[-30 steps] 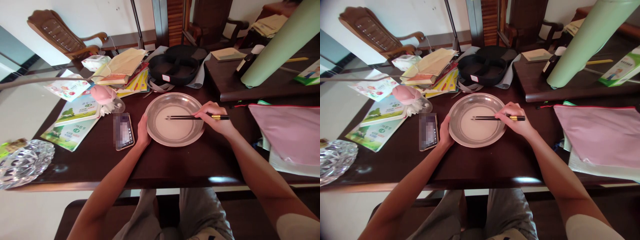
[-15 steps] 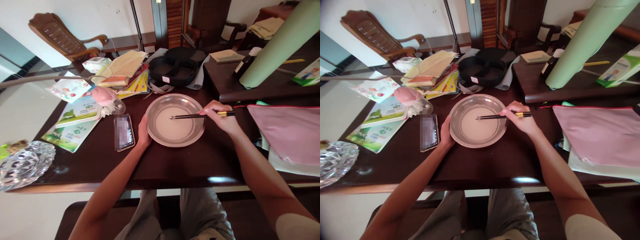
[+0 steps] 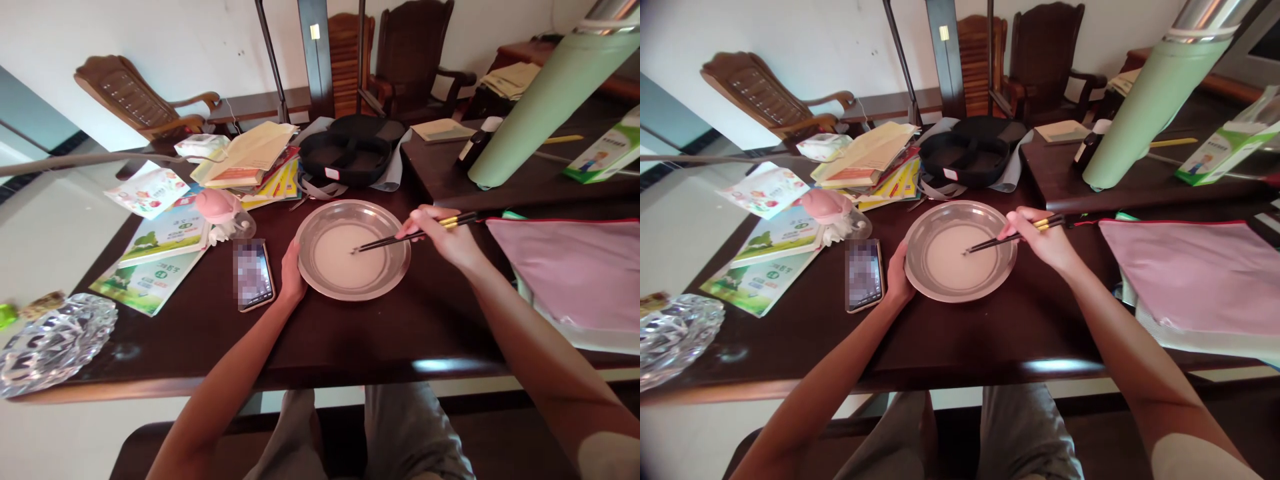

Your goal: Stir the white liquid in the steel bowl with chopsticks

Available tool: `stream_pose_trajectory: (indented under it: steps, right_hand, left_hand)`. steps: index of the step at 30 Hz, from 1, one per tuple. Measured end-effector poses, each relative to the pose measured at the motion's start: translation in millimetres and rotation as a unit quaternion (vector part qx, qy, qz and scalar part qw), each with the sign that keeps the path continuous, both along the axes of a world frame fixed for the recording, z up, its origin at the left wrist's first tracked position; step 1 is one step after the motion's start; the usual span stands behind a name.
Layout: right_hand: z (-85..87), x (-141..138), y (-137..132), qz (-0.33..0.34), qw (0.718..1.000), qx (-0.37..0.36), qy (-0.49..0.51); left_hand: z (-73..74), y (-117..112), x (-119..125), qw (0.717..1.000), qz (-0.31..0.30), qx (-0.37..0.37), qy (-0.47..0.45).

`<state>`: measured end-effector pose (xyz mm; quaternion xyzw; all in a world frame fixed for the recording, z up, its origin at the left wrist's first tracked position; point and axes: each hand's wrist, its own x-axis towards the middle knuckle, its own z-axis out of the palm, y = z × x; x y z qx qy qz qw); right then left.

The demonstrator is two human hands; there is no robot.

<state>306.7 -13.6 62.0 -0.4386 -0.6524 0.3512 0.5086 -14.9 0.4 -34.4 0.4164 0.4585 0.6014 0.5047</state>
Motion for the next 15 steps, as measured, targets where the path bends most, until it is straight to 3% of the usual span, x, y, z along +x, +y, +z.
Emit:
stream_pose_trajectory:
  steps: [3,9,15]
  right_hand:
    - [4.1,3.5,-7.2,0.004,1.0,-0.004,0.023]
    - [-0.2,-30.4,-8.7,0.064,0.998,-0.003,-0.01]
    - [6.0,-16.7,-4.3,0.009,0.995,0.048,0.092]
  left_hand:
    - [-0.9,0.3,1.3,1.0,0.004,0.002,-0.009]
    - [-7.4,3.0,0.4,1.0,0.005,0.014,-0.004]
    - [-13.3,4.3,-3.9,1.0,0.005,0.016,0.027]
